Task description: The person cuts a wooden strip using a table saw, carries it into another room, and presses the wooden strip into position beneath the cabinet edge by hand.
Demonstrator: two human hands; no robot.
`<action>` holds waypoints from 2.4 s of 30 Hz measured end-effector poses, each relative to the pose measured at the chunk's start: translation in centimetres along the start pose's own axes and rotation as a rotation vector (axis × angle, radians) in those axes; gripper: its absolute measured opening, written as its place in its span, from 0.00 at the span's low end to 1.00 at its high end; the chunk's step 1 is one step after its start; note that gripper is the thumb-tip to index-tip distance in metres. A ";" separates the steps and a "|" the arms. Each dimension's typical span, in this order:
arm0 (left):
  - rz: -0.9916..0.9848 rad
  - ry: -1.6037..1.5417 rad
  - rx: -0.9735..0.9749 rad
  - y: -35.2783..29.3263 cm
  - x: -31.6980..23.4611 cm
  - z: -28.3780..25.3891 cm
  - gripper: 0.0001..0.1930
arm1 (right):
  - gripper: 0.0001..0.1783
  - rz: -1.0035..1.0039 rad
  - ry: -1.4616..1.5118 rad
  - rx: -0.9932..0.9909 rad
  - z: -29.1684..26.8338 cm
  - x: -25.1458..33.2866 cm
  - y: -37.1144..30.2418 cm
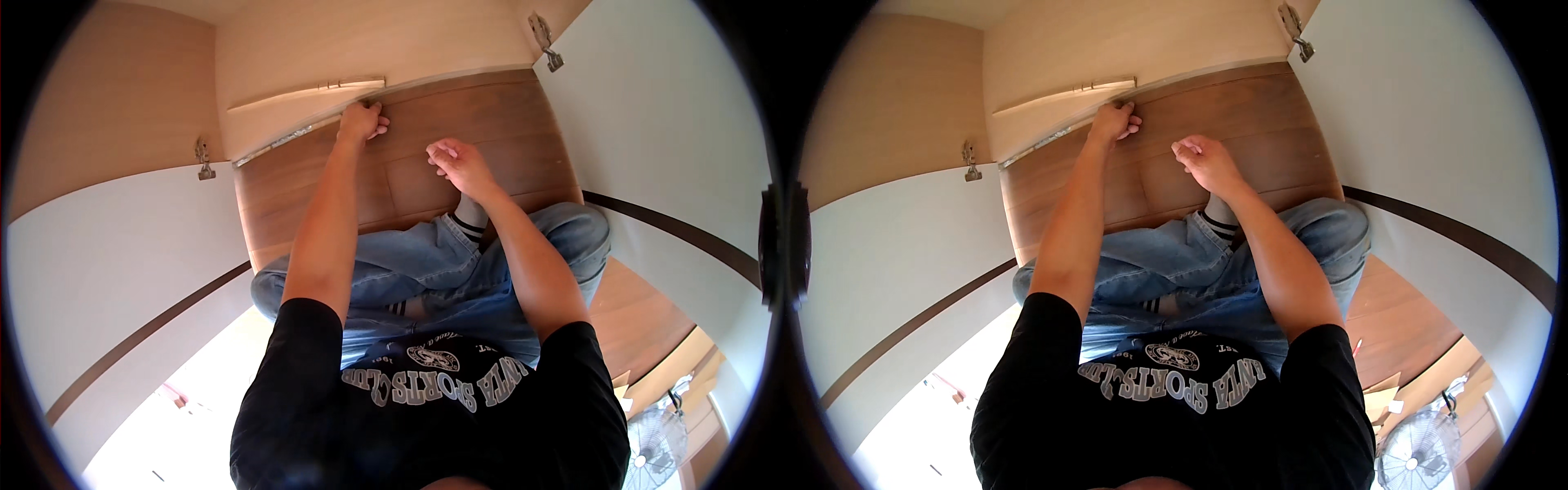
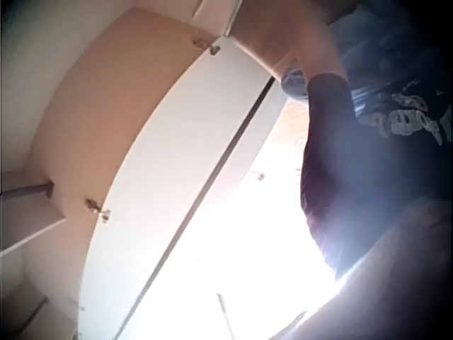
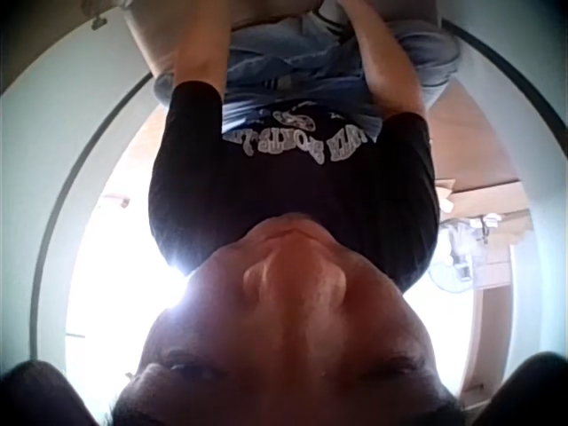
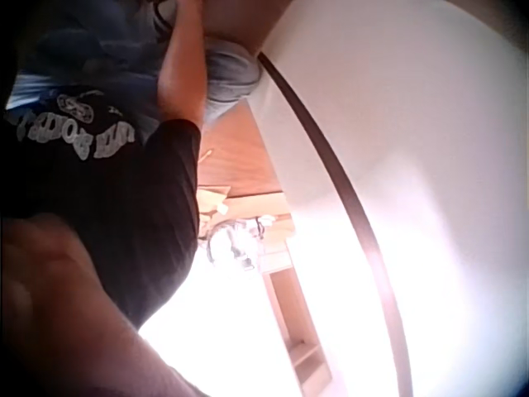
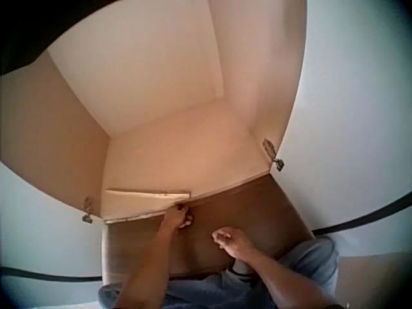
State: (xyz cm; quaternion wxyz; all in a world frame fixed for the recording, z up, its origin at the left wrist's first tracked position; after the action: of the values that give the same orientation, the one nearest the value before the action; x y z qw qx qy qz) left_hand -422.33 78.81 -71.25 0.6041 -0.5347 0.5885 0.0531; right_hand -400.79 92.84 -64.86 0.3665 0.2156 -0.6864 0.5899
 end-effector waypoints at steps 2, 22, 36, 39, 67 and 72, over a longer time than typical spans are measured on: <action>0.040 -0.192 -0.039 0.3 0.6 -0.9 0.15 | 0.17 -0.062 0.057 -0.016 0.8 0.6 0.3; -0.138 -0.572 -0.050 1.9 0.3 -1.6 0.06 | 0.18 -0.140 -0.038 -0.078 0.3 0.8 0.5; -0.037 -0.267 0.000 1.9 -0.2 -1.0 0.15 | 0.21 -0.106 -0.071 -0.060 -0.5 0.5 0.8; 0.019 -0.266 0.002 2.7 0.1 0.8 0.16 | 0.14 -0.234 0.054 -0.254 -3.0 2.9 -4.6; -0.311 -0.078 -0.053 8.1 -3.6 4.6 0.09 | 0.18 -1.037 0.064 -1.438 -32.1 2.9 -29.6; -0.265 -0.522 0.165 11.6 -5.5 3.2 0.10 | 0.17 -1.073 0.104 -1.426 -34.3 4.4 -30.1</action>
State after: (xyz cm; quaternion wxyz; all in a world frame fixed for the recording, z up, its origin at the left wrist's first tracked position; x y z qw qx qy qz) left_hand -429.90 89.11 -74.65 0.7781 -0.5239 0.3409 0.0615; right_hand -373.13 120.26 -40.69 0.6708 0.2015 -0.6793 -0.2191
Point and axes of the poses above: each hand's wrist, its own y-axis towards the middle knuckle, its own z-axis out of the palm, x = y × z, the point moved 2 cm from there along y, towards the middle knuckle, and after that the axes turned 10 degrees about z, right-handed, at the moved point
